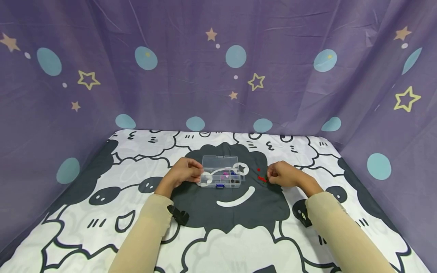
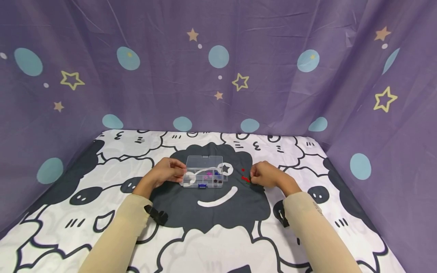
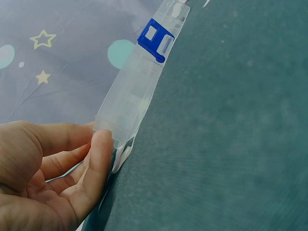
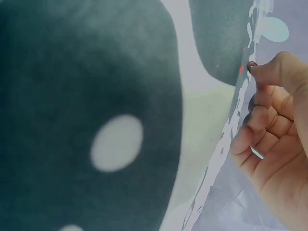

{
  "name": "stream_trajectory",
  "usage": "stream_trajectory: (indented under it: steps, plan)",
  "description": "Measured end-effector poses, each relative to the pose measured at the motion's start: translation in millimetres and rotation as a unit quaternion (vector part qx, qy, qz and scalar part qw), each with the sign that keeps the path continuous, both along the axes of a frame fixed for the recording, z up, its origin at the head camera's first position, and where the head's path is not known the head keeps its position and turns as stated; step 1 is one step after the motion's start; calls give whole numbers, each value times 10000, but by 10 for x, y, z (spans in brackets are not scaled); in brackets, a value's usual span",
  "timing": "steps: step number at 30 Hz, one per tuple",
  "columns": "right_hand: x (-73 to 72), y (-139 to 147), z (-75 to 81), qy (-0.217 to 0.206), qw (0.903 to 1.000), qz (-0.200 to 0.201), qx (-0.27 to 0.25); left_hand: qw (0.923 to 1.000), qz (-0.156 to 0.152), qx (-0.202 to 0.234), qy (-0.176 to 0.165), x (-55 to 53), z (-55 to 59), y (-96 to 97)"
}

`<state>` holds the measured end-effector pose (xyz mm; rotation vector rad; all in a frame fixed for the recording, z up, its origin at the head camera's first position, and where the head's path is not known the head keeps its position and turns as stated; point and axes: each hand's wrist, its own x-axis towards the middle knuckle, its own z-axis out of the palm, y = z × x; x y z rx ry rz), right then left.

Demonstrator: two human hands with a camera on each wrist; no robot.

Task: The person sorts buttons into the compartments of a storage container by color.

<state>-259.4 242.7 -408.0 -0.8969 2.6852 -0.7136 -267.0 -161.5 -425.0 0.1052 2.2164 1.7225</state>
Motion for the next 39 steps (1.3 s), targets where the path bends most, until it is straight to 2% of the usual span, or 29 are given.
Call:
stream_trajectory:
  steps: [4,13,23,39]
  plan:
    - [4,4,24,-9,9997,-167,-197,10000,-16,15,23,-4,3,-4]
    - [10,-8,38,147,9984,-236,-486,9999,-119,65,65,-4,-8,-9]
    - [8,-64,67,395,9975,-152,-564,9999,-105,37,66,24,17,-7]
    - [47,-281,153,481,9963,77,-701,10000,-25,-2,6,1,7,4]
